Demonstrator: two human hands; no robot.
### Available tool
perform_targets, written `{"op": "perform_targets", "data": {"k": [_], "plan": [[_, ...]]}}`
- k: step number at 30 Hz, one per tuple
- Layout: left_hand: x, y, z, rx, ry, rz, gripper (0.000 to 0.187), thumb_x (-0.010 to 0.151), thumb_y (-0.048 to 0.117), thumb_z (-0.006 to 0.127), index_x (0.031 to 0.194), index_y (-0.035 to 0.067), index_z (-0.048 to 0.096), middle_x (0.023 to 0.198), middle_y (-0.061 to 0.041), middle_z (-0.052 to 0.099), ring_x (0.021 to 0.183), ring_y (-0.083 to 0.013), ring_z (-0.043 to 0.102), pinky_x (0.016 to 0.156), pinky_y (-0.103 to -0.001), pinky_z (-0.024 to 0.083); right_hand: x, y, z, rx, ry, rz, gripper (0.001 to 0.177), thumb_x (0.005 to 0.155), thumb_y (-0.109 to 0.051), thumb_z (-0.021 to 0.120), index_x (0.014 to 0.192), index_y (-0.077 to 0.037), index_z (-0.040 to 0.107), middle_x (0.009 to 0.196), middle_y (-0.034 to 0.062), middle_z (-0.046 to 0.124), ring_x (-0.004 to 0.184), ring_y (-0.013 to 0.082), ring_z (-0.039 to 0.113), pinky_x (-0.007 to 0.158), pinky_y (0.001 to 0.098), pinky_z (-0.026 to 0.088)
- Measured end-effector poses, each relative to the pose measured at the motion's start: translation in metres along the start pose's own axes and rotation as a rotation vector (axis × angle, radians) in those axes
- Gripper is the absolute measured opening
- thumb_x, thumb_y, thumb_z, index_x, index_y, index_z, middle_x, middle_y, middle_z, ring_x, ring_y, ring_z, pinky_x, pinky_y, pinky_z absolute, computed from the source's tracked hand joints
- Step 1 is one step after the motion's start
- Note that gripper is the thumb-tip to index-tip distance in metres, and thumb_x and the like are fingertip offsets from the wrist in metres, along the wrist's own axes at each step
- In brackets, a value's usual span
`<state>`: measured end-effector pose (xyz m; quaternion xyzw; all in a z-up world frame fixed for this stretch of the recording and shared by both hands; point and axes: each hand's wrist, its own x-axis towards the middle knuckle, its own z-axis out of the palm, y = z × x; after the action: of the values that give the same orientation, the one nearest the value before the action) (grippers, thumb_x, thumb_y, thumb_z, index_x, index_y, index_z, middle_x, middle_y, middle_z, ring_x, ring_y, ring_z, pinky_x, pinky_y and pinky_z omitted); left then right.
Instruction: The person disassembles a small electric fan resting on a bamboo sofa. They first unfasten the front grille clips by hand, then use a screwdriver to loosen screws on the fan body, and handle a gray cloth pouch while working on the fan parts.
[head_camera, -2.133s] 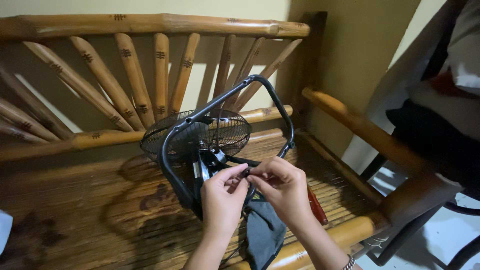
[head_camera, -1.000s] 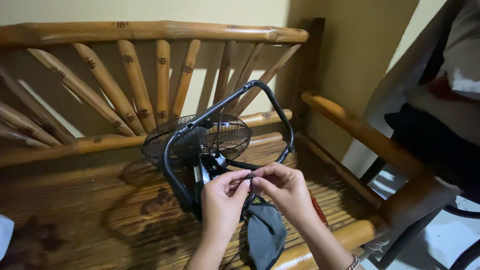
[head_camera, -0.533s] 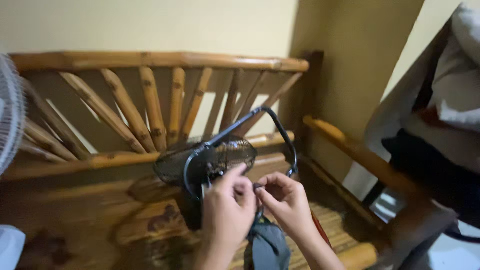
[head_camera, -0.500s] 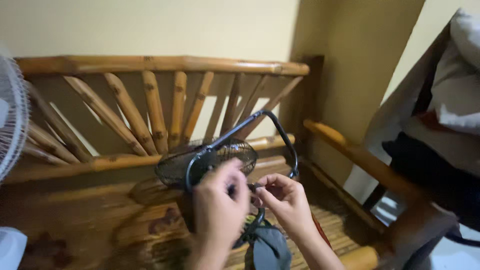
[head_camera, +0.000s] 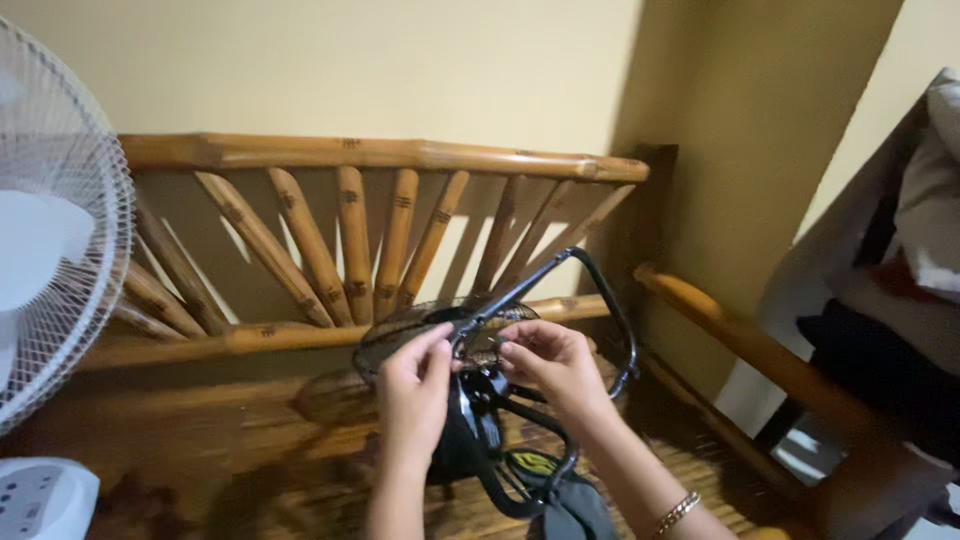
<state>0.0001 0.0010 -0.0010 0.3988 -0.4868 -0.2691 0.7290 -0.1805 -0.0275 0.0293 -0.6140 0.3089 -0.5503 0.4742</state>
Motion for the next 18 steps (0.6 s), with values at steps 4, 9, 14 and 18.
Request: {"op": "perform_targets", "data": {"k": [4,9,14,18], "plan": [[-0.005,0.007,-0.004,0.045,-0.018,-0.099,0.031,0.095,0.011,0.062,0.122,0.005,0.075,0.083,-0.011,0.081,0.068,-0.0118,0.07,0.062,-0.029,0.051,0.017,-0.015,0.003,-0.273,-0.069,-0.099,0.013,0.086,-0.002,0.076,0.099,-0.001,0.076,0.094,0.0031,0.072,0.079,0.0097,0.069,0.069,0.0263,0.06],[-0.017,0.02,0.007,-0.001,-0.106,0.016,0.028,0.094,0.005,0.062,0.12,-0.002,0.07,0.088,-0.009,0.079,0.067,-0.0111,0.072,0.064,-0.027,0.058,0.027,-0.04,-0.005,-0.682,-0.27,-0.229,0.01,0.084,-0.001,0.08,0.094,0.0,0.077,0.107,0.0041,0.064,0.094,0.0099,0.068,0.085,0.0259,0.061],[-0.029,0.025,0.025,-0.022,-0.17,0.022,0.039,0.093,0.002,0.062,0.132,-0.002,0.061,0.087,-0.01,0.077,0.066,-0.0126,0.074,0.062,-0.026,0.059,0.027,-0.055,-0.033,-0.588,-0.306,-0.048,0.009,0.085,-0.003,0.077,0.093,-0.001,0.074,0.098,0.0034,0.071,0.091,0.0117,0.071,0.085,0.0299,0.062],[-0.037,0.015,0.053,-0.11,-0.281,-0.061,0.046,0.093,0.002,0.061,0.138,-0.002,0.054,0.087,-0.007,0.073,0.064,-0.013,0.072,0.059,-0.026,0.057,0.018,-0.055,-0.066,-0.317,-0.329,0.035,0.011,0.087,-0.002,0.075,0.098,0.0,0.071,0.097,0.0025,0.074,0.091,0.0116,0.071,0.085,0.0298,0.061]]}}
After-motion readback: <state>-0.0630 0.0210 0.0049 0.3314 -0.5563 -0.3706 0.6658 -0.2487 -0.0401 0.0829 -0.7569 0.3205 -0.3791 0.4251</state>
